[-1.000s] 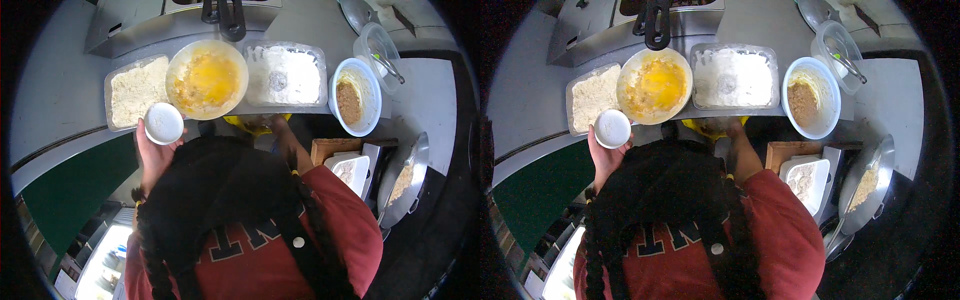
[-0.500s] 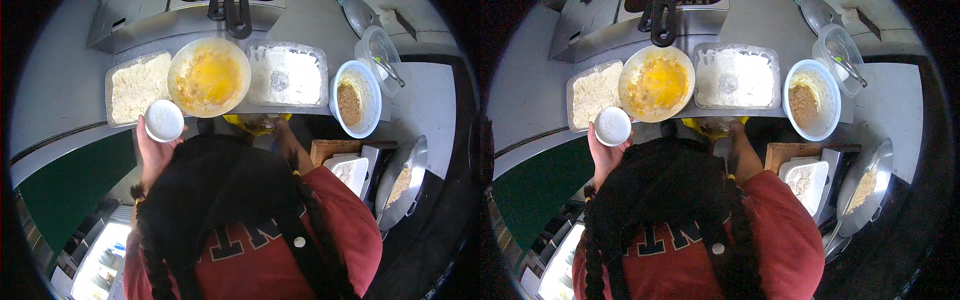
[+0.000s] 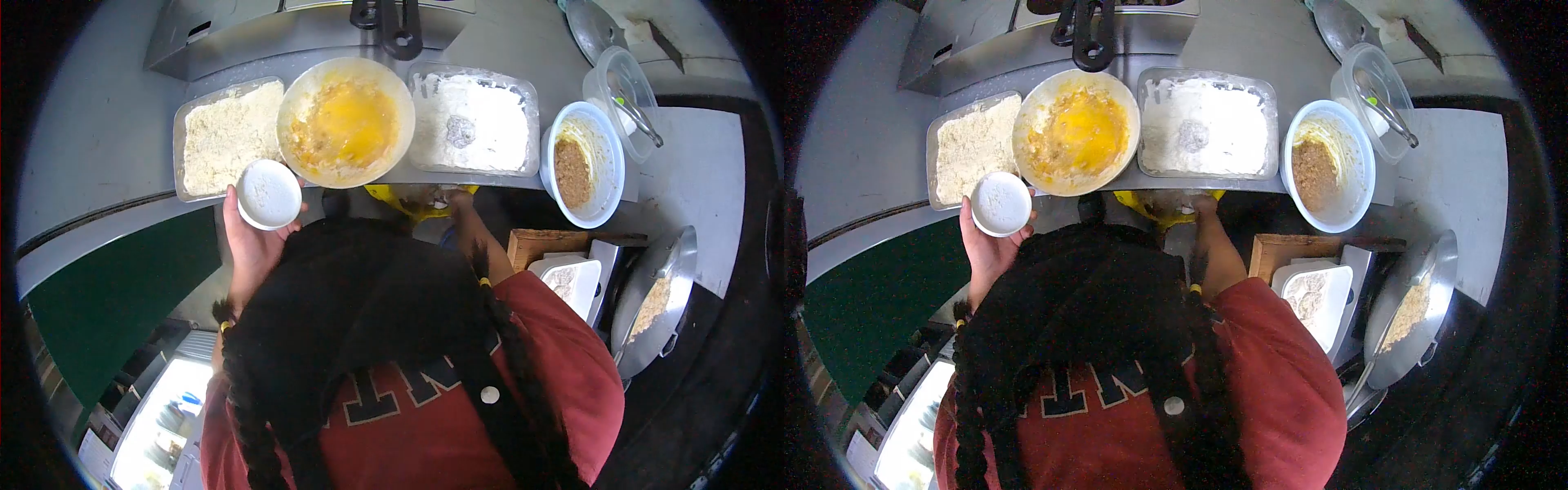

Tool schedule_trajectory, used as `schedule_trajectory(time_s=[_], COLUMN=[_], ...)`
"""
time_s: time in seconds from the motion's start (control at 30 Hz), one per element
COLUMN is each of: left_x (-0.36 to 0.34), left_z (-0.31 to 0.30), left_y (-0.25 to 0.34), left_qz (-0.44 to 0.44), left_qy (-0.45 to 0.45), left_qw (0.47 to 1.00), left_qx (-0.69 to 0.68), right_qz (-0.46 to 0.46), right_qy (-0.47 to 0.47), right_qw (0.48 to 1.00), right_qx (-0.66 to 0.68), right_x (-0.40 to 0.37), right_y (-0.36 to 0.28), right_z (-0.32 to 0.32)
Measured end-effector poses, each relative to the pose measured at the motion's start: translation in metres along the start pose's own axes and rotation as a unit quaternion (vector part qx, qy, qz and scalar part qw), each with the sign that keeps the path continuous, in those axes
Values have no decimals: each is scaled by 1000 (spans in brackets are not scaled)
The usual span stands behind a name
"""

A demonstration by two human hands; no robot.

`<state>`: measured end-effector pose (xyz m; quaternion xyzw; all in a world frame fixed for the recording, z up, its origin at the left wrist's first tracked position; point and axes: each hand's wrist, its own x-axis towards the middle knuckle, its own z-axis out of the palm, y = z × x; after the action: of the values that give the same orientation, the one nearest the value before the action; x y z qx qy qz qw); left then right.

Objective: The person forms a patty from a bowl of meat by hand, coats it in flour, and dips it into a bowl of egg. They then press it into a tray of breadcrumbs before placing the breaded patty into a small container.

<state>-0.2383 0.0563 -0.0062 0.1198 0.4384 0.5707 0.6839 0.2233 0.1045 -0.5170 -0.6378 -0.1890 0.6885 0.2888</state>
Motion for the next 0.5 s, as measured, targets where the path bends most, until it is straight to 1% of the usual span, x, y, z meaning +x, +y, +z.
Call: schedule_trajectory(time_s=[0.13,0.2,0.27,0.3,0.33,0.37,0.4,0.47,0.5], left_x=[-1,-1,0,0,0,0,0,0,0], left_z=[1,0,0,0,0,0,0,-1,-2], left_y=[1,1,1,1,1,1,1,1,1], left_qz=[5,1,-1,-3,-3,-7,-10,-9,-7], left_qy=[-12,2,1,0,0,6,12,5,-2], left_qw=[1000,1000,1000,1000,1000,1000,1000,1000,1000], left_qx=[0,7,7,7,7,8,9,7,6], right_qz=[-12,-22,-48,-48,-45,-40,-58,-29,-1], right_qy=[4,11,20,21,14,6,1,-27,-45], right_qw=[1000,999,997,997,976,881,874,970,992], right_qx=[19,38,63,62,-212,-471,-483,-241,-116], right_x=[5,8,12,5,-10,-19,-17,-10,-8], right_y=[7,12,17,5,-19,-33,-30,-26,-26], right_z=[0,-1,-4,2,15,23,21,19,19])
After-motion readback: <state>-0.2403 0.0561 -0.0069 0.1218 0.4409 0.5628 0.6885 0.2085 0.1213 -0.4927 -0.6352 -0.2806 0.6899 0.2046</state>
